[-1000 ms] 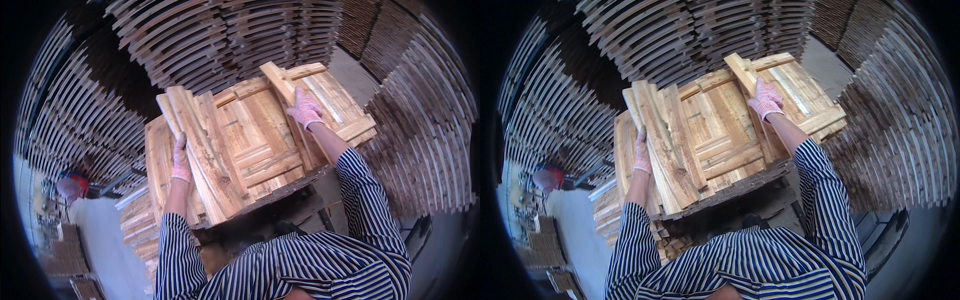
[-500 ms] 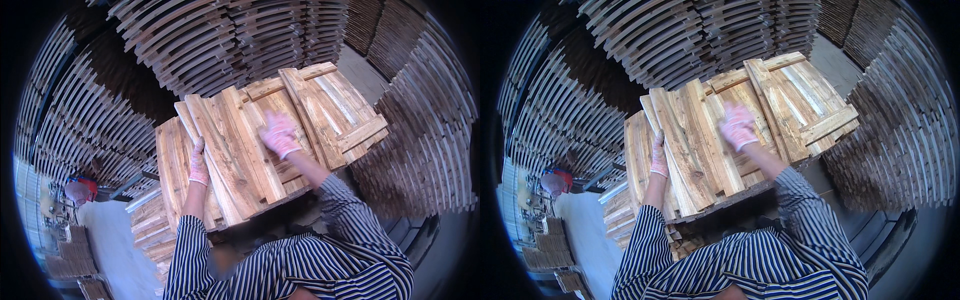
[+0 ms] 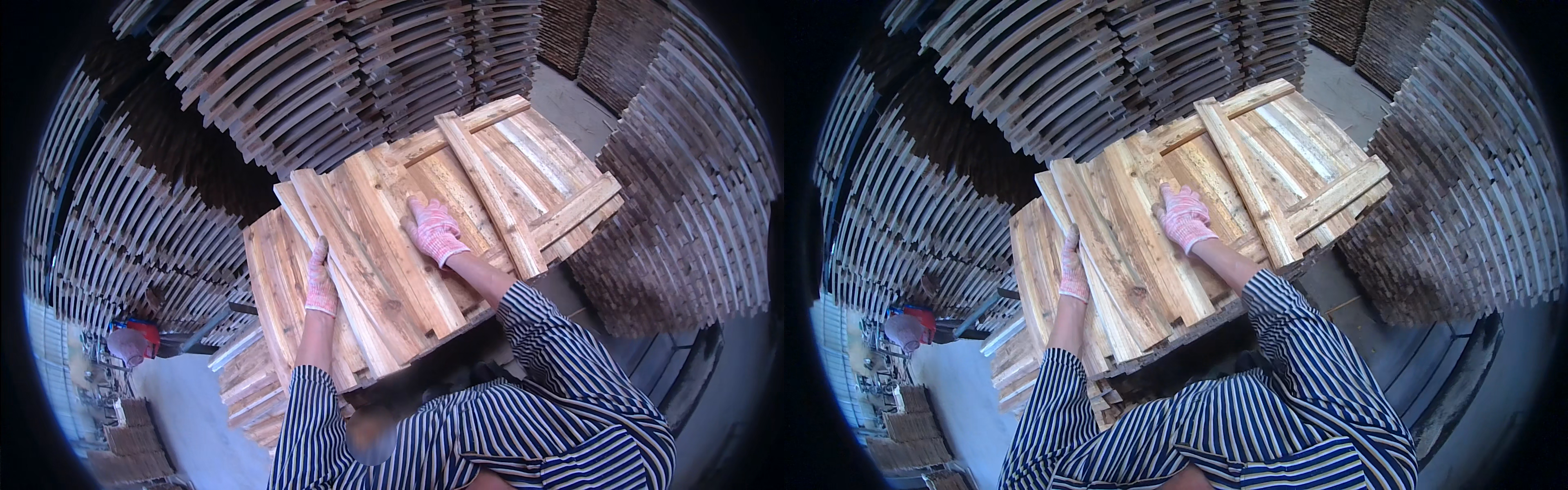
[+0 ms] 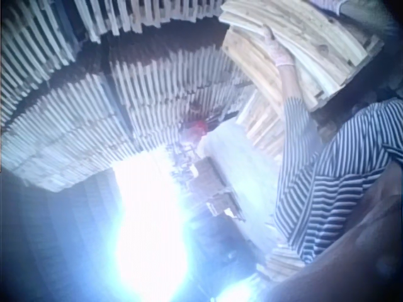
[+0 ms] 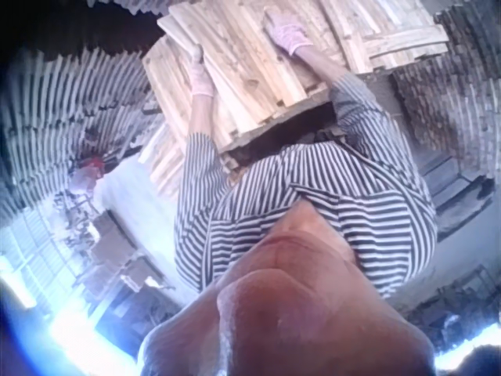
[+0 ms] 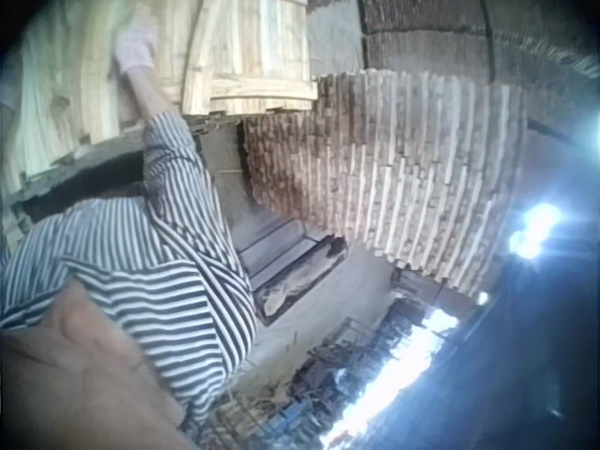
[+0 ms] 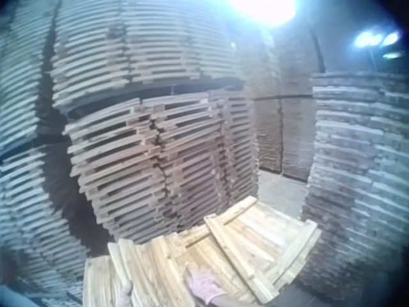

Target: The person repeatedly picks up small wooden planks from a large pile and places them onto a growing stack. They handle the planks one at a time or in small groups, aligning them as they build the stack higher.

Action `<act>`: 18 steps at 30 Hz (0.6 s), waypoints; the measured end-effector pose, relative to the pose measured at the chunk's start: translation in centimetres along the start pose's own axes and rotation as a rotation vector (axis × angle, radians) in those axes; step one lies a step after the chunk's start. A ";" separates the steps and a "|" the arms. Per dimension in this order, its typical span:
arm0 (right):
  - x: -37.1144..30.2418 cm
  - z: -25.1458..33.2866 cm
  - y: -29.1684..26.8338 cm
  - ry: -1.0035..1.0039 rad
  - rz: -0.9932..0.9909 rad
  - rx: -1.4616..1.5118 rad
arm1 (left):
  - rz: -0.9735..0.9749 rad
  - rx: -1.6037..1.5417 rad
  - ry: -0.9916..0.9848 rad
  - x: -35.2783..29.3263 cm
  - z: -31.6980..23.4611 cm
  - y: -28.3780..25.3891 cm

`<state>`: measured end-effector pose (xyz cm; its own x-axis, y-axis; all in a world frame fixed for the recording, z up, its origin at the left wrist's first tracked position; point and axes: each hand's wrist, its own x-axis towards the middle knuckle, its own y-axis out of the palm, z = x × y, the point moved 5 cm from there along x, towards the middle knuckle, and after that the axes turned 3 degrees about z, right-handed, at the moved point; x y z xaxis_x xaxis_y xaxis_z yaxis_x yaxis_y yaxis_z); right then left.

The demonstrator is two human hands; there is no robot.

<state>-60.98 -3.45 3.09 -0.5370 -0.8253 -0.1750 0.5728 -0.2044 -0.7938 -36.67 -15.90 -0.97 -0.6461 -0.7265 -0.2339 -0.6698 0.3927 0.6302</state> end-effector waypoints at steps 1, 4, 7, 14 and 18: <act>-0.1 0.0 0.1 -0.076 -0.059 -0.041 | 0.011 -0.001 -0.004 0.2 -0.1 0.0; -0.2 -1.5 -4.9 0.038 -0.042 -0.387 | -0.059 -0.003 -0.014 0.2 0.0 -1.0; 0.0 -9.6 -9.6 0.233 -0.150 -0.273 | -0.007 -0.042 -0.071 0.7 0.6 -0.6; 1.9 -8.5 -5.5 0.120 -0.114 -0.082 | -0.001 -0.045 -0.061 1.2 0.5 -0.2; 1.7 -3.0 -2.3 -0.132 -0.037 -0.173 | -0.079 0.005 -0.021 0.2 -0.6 -0.4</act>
<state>-65.12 -2.80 2.86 -0.4635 -0.8829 -0.0753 0.4332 -0.1517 -0.8885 -36.31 -16.54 -0.76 -0.5986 -0.7433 -0.2988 -0.7210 0.3374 0.6052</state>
